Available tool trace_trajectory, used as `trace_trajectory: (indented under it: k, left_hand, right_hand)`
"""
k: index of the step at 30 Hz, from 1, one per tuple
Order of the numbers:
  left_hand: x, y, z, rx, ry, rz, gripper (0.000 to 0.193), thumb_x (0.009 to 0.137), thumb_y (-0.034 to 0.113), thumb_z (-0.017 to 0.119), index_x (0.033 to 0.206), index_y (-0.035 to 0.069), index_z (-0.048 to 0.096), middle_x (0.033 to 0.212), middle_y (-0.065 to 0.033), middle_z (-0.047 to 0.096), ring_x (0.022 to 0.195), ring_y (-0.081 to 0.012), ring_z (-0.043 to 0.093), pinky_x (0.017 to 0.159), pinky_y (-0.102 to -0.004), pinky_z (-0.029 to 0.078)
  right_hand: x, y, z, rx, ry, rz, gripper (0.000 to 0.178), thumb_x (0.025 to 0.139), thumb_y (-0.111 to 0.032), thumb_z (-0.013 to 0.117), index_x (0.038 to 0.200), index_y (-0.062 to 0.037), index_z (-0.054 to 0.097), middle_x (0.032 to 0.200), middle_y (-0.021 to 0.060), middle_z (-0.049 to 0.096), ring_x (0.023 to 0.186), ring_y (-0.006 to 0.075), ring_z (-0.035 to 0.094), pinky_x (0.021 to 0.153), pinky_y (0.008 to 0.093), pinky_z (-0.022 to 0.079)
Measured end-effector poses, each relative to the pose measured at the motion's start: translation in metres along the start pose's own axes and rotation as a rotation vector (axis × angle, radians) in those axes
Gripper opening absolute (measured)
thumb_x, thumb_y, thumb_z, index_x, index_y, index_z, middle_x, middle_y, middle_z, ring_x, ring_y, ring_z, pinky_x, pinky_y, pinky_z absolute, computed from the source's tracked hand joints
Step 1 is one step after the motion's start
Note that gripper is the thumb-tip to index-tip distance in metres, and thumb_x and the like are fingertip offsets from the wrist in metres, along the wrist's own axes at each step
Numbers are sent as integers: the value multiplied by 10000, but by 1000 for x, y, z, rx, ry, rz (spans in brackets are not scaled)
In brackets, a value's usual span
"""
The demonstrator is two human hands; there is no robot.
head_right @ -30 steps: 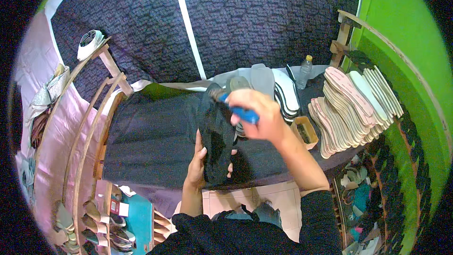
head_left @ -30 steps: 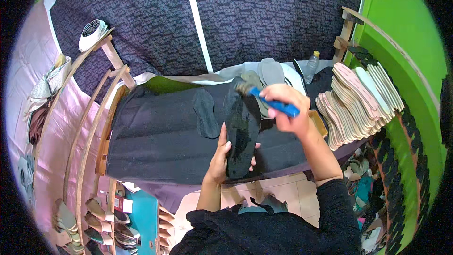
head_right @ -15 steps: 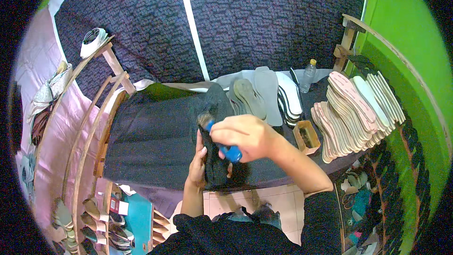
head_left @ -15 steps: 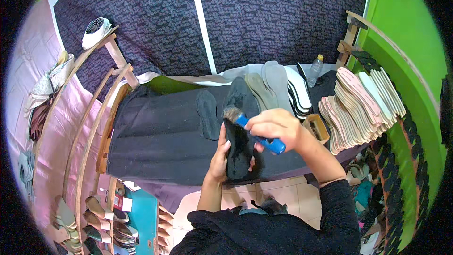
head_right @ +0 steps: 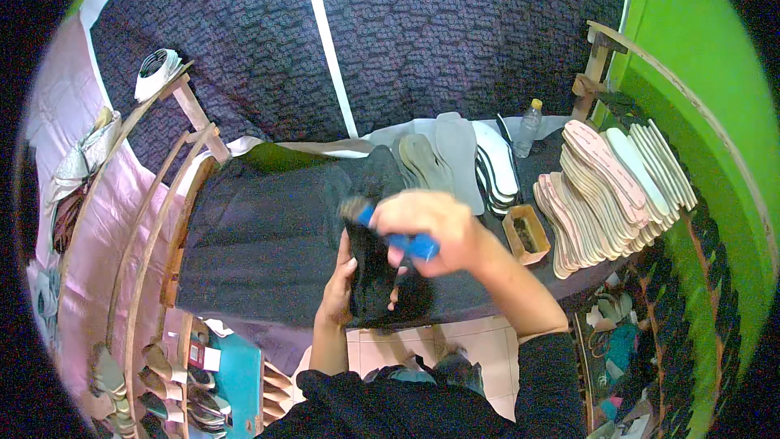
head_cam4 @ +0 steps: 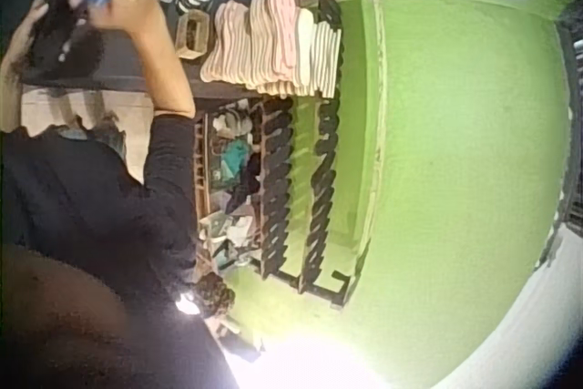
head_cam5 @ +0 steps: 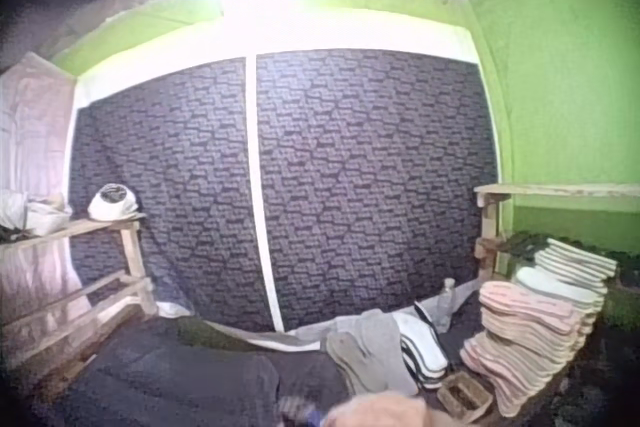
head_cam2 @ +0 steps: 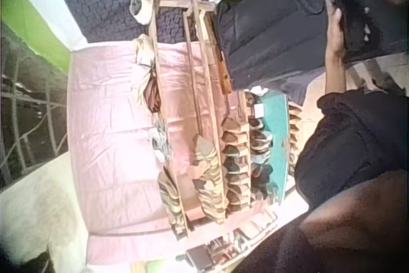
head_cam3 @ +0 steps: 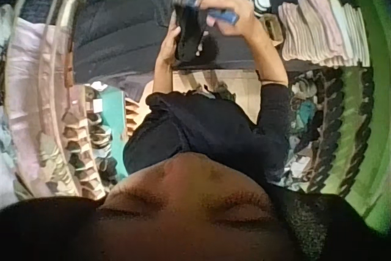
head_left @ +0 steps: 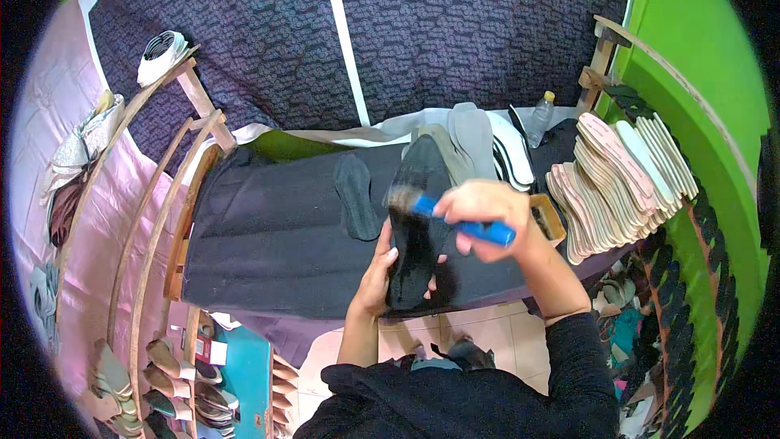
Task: The person applies adhesive to shoe insoles using a brush and arranges them on a wooden shelf.
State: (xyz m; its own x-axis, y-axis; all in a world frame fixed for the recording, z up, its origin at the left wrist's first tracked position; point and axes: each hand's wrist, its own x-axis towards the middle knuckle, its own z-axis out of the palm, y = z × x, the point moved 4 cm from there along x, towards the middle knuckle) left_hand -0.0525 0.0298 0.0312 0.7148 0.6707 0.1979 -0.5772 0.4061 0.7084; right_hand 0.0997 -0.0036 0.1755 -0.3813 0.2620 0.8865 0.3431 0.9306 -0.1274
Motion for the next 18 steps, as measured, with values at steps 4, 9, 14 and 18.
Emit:
trace_trajectory:
  k: [4, 9, 14, 18]
  left_hand:
    - [2, -3, 4, -19, -31, -33, 601, 926, 258, 314, 1419, 369, -11, 1172, -343, 462, 757, -342, 616, 623, -429, 537]
    - [-1, -7, -4, -50, -63, -9, 586, 935, 275, 313, 1410, 407, -5, 1191, -350, 443, 784, -349, 612, 631, -436, 535]
    - [-4, -7, 0, -92, -69, -40, 557, 949, 262, 276, 1396, 452, 4, 1201, -355, 432, 797, -358, 610, 644, -448, 533]
    - [-6, -8, -4, -139, -122, -9, 541, 954, 262, 251, 1390, 467, 4, 1203, -363, 426, 800, -366, 609, 646, -453, 533]
  right_hand:
    - [2, 28, -25, -181, 170, 185, 227, 649, 19, 599, 875, -1, 584, 856, 148, 631, 797, 285, 633, 731, 336, 506]
    - [-3, 2, -11, 55, 35, 85, 261, 637, 30, 638, 889, -19, 591, 849, 139, 639, 845, 284, 641, 764, 343, 510]
    - [4, 29, -37, -115, 256, 213, 154, 716, 0, 561, 868, -15, 583, 873, 131, 634, 808, 268, 632, 737, 333, 494]
    - [-7, 23, -30, 81, 250, 243, 134, 732, -28, 565, 864, -2, 567, 858, 144, 630, 803, 257, 623, 784, 348, 476]
